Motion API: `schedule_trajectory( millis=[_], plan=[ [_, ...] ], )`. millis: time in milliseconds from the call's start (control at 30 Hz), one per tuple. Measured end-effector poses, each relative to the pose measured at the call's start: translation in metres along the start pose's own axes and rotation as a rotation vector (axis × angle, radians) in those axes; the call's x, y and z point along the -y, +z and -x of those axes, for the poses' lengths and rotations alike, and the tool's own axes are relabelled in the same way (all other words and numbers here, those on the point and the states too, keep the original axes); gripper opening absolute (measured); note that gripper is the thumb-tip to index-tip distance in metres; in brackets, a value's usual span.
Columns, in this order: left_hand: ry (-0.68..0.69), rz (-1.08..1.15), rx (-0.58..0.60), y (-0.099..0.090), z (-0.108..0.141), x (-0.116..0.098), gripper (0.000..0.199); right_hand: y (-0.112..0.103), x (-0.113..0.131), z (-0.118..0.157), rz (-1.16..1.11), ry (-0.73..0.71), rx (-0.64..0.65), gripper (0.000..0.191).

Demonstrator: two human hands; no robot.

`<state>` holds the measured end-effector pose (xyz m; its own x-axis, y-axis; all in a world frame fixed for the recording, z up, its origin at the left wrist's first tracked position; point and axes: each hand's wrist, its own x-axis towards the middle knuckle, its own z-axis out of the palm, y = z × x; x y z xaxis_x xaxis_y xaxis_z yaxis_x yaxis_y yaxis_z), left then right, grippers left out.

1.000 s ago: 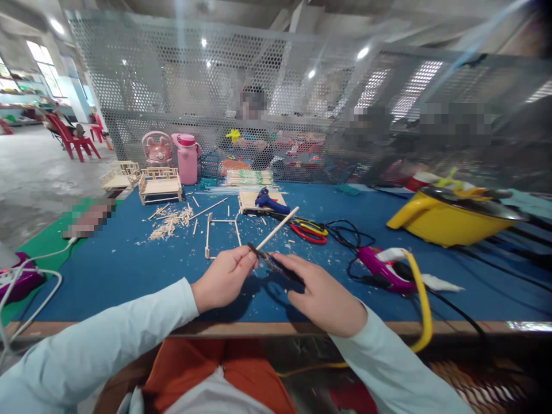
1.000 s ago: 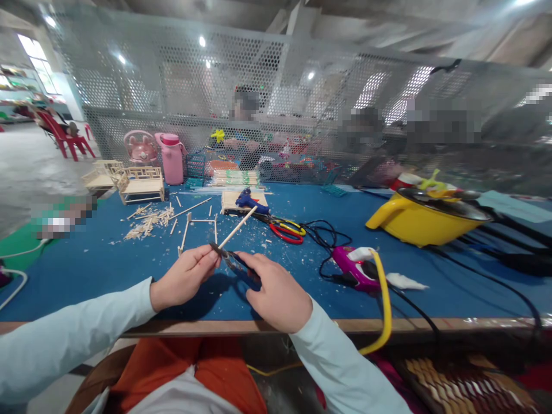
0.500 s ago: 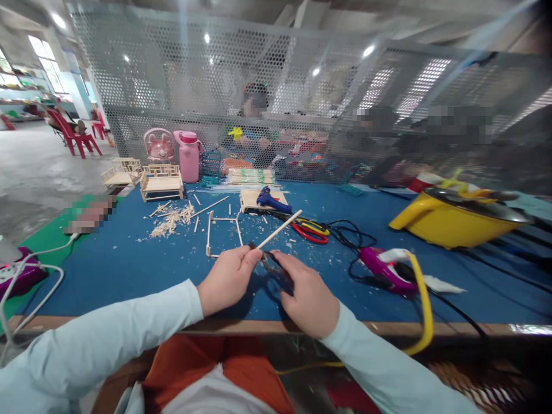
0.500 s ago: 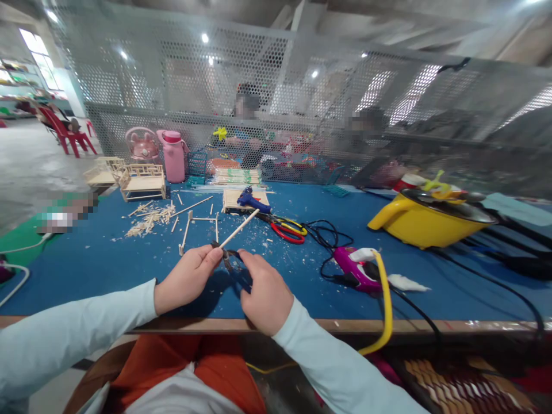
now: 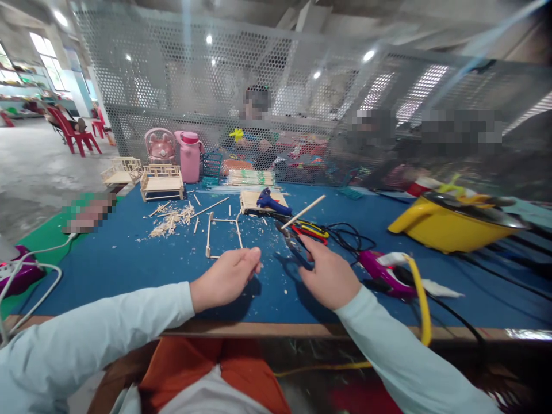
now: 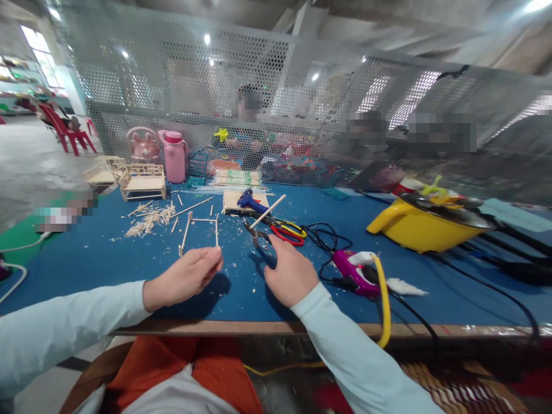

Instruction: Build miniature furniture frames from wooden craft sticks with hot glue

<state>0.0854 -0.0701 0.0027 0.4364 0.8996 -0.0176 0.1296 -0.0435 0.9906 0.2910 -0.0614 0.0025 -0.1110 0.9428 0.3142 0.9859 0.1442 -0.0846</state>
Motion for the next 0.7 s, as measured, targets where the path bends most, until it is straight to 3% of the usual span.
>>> schedule_trajectory(
  millis=[100, 167, 267, 333, 433, 500, 600, 700],
  plan=[
    [-0.045, 0.032, 0.018, -0.015, -0.001, -0.002, 0.027, 0.008, -0.013, -0.011, 0.059, 0.062, 0.188, 0.051],
    [0.004, -0.13, 0.025, -0.026, -0.004, -0.004, 0.032, 0.016, -0.017, -0.019, 0.084, 0.058, 0.238, 0.05],
    [0.128, -0.415, 0.058, -0.041, -0.007, -0.004, 0.037, 0.028, -0.02, -0.029, 0.092, 0.025, 0.202, 0.066],
    [0.213, -0.535, 0.003, -0.05, -0.009, -0.004, 0.043, 0.03, -0.02, -0.03, 0.074, -0.034, 0.112, 0.076],
    [0.322, -0.652, -0.104, -0.064, -0.01, -0.004, 0.052, 0.019, -0.013, -0.024, -0.021, -0.186, -0.137, 0.056],
    [0.38, -0.7, -0.102, -0.069, -0.012, -0.005, 0.053, 0.007, 0.001, -0.02, -0.097, -0.363, -0.264, 0.039],
    [0.426, -0.727, -0.058, -0.069, -0.016, -0.007, 0.052, -0.006, 0.031, -0.025, -0.113, -0.647, -0.233, 0.034],
    [0.445, -0.708, -0.058, -0.065, -0.019, -0.007, 0.049, -0.004, 0.056, -0.042, -0.107, -0.747, -0.14, 0.028]
  ],
)
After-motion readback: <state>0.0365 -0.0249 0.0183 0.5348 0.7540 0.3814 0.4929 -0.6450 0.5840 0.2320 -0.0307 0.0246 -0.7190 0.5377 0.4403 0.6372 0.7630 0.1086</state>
